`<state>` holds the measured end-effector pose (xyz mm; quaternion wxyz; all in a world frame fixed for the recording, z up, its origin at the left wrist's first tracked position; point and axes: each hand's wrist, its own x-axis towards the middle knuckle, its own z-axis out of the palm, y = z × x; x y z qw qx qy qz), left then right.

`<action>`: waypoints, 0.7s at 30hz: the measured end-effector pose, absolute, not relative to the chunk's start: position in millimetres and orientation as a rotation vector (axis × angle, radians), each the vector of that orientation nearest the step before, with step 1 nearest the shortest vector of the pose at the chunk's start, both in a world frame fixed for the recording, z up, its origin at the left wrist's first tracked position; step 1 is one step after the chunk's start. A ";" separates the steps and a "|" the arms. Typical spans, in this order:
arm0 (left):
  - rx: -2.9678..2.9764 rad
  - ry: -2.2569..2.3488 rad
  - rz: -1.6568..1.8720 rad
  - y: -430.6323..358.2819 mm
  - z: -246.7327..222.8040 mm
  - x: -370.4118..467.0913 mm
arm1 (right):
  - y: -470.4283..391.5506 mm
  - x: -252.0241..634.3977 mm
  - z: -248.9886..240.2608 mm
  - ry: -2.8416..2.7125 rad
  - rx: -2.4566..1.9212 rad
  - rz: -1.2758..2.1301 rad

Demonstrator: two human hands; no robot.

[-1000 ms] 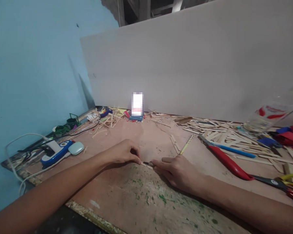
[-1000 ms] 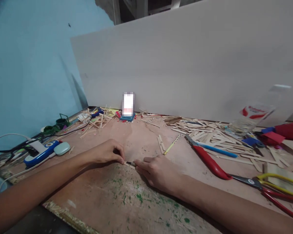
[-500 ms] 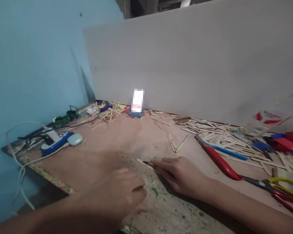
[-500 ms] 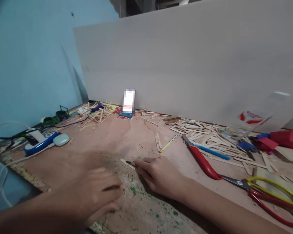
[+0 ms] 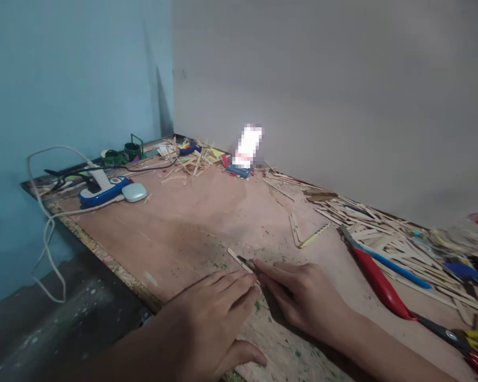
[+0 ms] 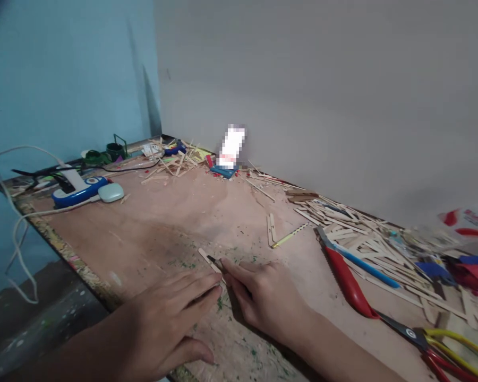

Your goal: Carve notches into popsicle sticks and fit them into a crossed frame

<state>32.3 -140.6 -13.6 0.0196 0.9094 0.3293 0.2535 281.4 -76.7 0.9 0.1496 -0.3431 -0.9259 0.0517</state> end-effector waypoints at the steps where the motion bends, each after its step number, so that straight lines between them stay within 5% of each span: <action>1: 2.823 1.038 0.758 -140.7 -12.5 31.7 | -76.6 281.6 0.1 -2.660 -0.981 0.170; 21: 2.826 1.172 0.596 -135.9 4.4 43.9 | -71.8 277.7 -4.4 -2.639 -0.791 0.007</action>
